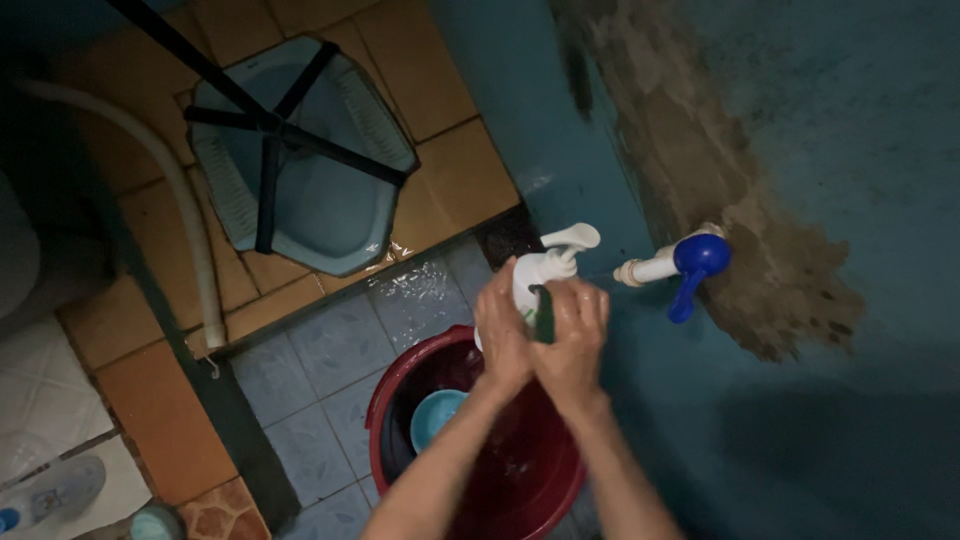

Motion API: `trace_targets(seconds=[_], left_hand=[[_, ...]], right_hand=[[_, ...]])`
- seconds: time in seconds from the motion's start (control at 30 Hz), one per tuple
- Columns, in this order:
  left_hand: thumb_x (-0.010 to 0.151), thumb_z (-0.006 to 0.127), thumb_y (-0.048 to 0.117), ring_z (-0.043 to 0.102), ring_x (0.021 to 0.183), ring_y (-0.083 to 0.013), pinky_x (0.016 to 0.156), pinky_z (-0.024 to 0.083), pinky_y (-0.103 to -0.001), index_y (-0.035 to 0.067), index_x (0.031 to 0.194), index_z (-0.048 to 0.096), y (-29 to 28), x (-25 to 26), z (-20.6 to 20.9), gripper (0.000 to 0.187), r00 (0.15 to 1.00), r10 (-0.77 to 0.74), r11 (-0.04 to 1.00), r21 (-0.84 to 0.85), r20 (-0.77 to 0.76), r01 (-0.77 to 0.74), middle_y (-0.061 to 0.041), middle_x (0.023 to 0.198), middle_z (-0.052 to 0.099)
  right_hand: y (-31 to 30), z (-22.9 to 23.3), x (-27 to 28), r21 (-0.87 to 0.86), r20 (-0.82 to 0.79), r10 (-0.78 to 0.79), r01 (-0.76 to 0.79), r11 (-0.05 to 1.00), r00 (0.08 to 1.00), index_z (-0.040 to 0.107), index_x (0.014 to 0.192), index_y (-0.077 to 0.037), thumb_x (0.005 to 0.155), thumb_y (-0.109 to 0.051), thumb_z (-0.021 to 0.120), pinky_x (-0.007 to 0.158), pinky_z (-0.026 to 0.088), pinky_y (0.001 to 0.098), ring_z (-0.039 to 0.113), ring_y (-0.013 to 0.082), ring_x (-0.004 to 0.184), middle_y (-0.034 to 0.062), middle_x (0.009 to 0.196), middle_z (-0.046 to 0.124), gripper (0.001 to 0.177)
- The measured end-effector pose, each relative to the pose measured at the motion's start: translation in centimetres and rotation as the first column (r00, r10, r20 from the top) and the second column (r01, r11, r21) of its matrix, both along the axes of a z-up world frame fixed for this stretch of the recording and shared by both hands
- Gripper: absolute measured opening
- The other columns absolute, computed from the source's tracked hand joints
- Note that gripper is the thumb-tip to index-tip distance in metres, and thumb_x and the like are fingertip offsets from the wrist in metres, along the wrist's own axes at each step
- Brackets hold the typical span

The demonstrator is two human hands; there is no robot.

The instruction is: The person washes a pink plastic stool by pouring water from a blue scoop and scrubbing it with a green sponge. They then clean a white pump bottle and a green bottle using the same sponge and water from a red basin.

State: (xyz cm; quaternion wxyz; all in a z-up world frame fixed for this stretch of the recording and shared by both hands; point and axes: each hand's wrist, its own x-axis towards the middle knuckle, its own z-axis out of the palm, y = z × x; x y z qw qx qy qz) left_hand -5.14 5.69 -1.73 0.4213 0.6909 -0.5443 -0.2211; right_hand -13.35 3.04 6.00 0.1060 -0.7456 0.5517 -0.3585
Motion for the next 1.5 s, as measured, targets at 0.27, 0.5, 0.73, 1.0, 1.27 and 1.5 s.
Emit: trace_targets(seconds=[0.27,0.5,0.73,1.0,1.27,1.5], left_hand=[[0.093,0.071,0.028,0.050,0.130,-0.0380,0.112,0.035,-0.052,0.012,0.154,0.044,-0.4,-0.7,-1.0,0.069,0.992,0.128,0.975,0.184,0.005,-0.127,-0.020,0.137,0.056],[0.077,0.087,0.021,0.056,0.127,-0.0425,0.110,0.044,-0.053,-0.002,0.152,0.032,-1.4,1.0,2.7,0.096,0.977,-0.048,0.996,-0.087,-0.206,0.031,-0.028,0.137,0.053],[0.062,0.084,0.014,0.065,0.123,-0.0367,0.105,0.053,-0.048,0.005,0.155,0.028,-1.4,3.4,4.8,0.109,0.842,-0.180,0.961,0.094,-0.508,0.262,-0.022,0.133,0.061],[0.049,0.084,0.011,0.062,0.126,-0.0354,0.110,0.049,-0.048,0.013,0.158,0.027,-1.2,4.2,3.5,0.123,0.690,-0.204,0.893,0.156,-0.694,0.422,-0.019,0.137,0.059],[0.058,0.089,0.020,0.065,0.117,-0.0411,0.094,0.057,-0.050,0.012,0.158,0.025,-1.6,2.9,5.9,0.119,0.956,-0.252,0.899,0.330,-0.147,0.288,-0.025,0.133,0.061],[0.052,0.086,0.019,0.063,0.118,-0.0403,0.103,0.051,-0.047,0.012,0.160,0.019,-1.5,4.2,5.7,0.127,0.843,-0.315,0.759,0.417,-0.436,0.500,-0.023,0.129,0.063]], right_hand=[[-0.3,0.3,2.8,0.165,-0.182,-0.094,0.125,0.978,0.979,0.070,0.113,0.000,0.075,-0.011,0.081,0.093,0.044,0.0472,0.057,0.0347,0.107,0.0155,0.114,0.064,0.041],[-0.8,0.8,-1.6,0.057,0.138,0.038,-0.047,0.997,0.990,0.071,0.113,0.001,0.090,-0.001,0.072,0.091,0.052,0.0458,0.064,0.0355,0.104,0.0172,0.111,0.065,0.024],[-0.9,-0.9,-3.0,0.076,0.232,0.078,-0.098,0.992,0.970,0.069,0.109,0.001,0.096,-0.005,0.069,0.088,0.056,0.0414,0.068,0.0320,0.104,0.0183,0.112,0.066,0.014],[-1.6,-6.3,-4.4,0.608,0.579,-0.426,-0.019,0.794,0.695,0.066,0.118,0.004,0.103,-0.026,0.065,0.093,0.050,0.0428,0.063,0.0307,0.105,0.0180,0.113,0.068,0.034],[-3.7,-2.2,-0.6,0.649,0.256,-0.296,0.064,0.758,0.920,0.052,0.132,0.007,0.083,-0.027,0.081,0.092,0.053,0.0453,0.066,0.0320,0.107,0.0206,0.115,0.069,0.066],[-7.7,-2.4,-3.9,0.616,0.780,-0.444,-0.666,0.420,0.441,0.066,0.100,-0.004,0.087,-0.016,0.082,0.101,0.056,0.0443,0.069,0.0263,0.117,0.0099,0.104,0.071,0.023]])
